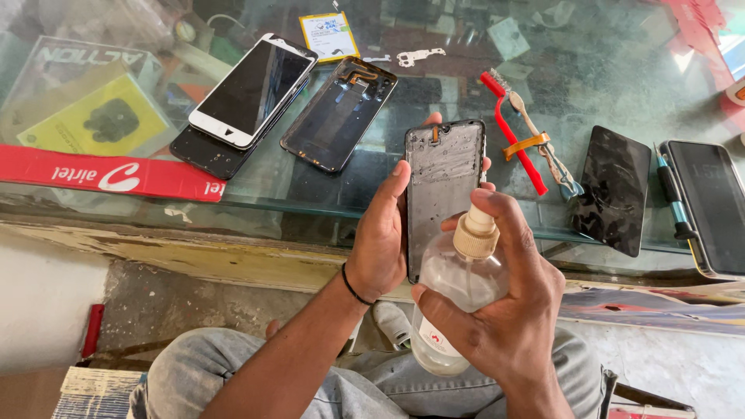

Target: The person scrapes adhesive residue from the back of a smartphone screen using a small tool, then sprays a cleaning solution and scrubs the surface with a toothbrush and a red brush. The person holds the screen throughout and places it on the table at the end.

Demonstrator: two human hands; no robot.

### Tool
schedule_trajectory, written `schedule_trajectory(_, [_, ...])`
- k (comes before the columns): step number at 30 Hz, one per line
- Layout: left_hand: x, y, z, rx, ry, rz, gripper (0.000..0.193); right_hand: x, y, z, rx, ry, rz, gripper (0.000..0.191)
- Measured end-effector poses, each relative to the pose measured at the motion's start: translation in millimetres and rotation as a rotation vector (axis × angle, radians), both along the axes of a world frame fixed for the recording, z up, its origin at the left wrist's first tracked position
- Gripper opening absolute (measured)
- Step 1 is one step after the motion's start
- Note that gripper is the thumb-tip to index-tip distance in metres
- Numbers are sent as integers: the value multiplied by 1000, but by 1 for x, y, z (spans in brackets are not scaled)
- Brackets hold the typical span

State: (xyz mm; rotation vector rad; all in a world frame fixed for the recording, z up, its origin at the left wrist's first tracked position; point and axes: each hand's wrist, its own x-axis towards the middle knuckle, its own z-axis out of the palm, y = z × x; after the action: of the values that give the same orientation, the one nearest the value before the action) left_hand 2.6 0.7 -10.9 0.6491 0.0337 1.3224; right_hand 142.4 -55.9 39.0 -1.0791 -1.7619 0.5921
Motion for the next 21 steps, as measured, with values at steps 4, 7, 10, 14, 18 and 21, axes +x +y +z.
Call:
schedule_trajectory(4, [0,0,0,-6,-9,-14,62,0,-1,-1,-59,1,-17,88])
schedule_trajectory(7, [0,-2,2,-21,3,1,61,-1,-1,1,-37,7,10,91])
schedule_trajectory(10, [-2,-3,4,-40,13,-4,61,-2,3,7,-56,-19,9,97])
schedule_trajectory(14, [-4,-5,6,-85,65,41,60,-2,13,21,-116,-67,19,101])
schedule_trajectory(18, [-4,-5,7,-100,80,65,59,2,25,32,-176,-133,2,99])
schedule_trajectory(21, [-4,-4,7,-118,64,57,60,4,27,33,-171,-123,1,101])
